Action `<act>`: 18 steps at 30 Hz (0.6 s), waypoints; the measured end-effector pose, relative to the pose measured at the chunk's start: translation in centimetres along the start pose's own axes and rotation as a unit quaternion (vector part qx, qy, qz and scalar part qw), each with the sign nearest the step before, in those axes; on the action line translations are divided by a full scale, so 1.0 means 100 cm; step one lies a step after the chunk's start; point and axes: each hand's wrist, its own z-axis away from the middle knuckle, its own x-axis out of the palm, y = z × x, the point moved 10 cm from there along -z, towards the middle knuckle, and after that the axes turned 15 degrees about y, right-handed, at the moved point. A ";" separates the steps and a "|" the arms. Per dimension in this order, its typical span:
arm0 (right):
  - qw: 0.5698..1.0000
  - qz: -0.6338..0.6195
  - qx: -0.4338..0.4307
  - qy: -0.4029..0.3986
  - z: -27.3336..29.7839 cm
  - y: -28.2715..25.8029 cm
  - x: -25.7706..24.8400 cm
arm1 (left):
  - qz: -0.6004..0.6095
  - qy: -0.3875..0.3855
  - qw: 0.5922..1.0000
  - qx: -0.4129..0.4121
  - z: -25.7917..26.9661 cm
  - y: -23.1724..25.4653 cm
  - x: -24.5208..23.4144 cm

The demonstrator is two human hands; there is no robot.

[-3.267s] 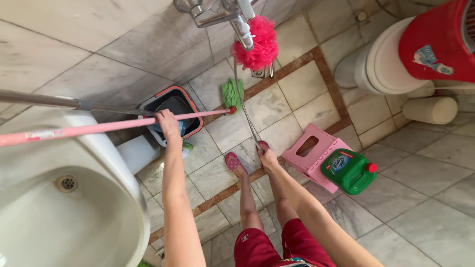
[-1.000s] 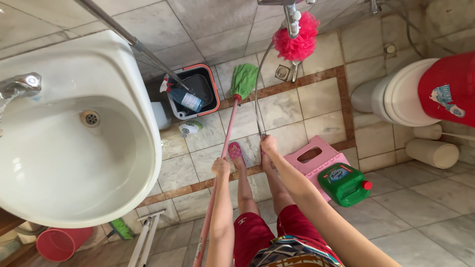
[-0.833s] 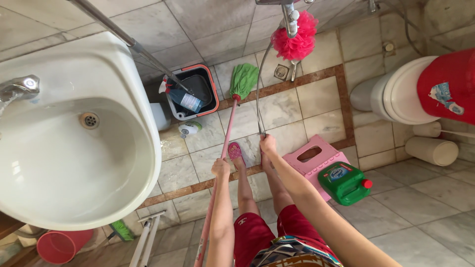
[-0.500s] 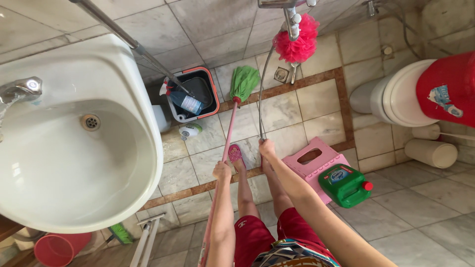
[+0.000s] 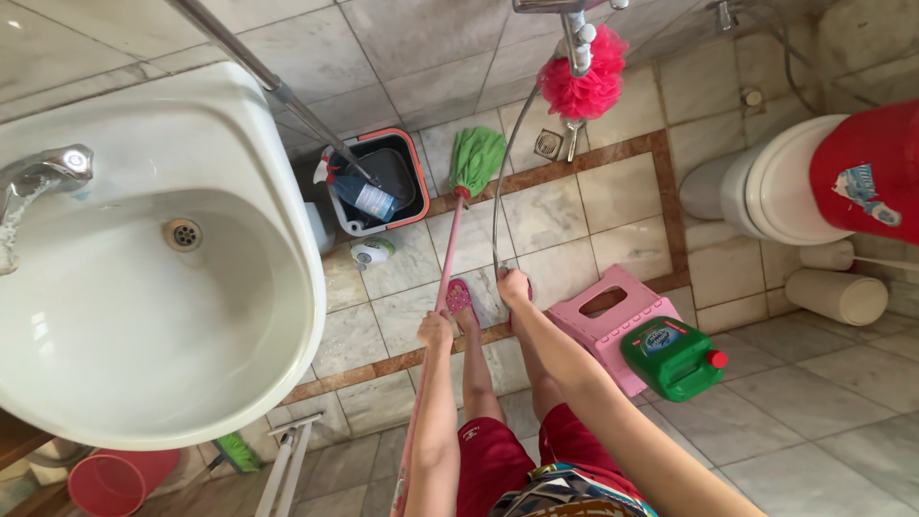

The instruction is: Cleaning the bathroom sink, floor, and maintaining vacuum cleaner parts.

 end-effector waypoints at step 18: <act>1.000 0.014 0.008 0.007 0.006 -0.021 -0.015 | -0.008 -0.031 0.999 0.001 0.004 0.000 0.005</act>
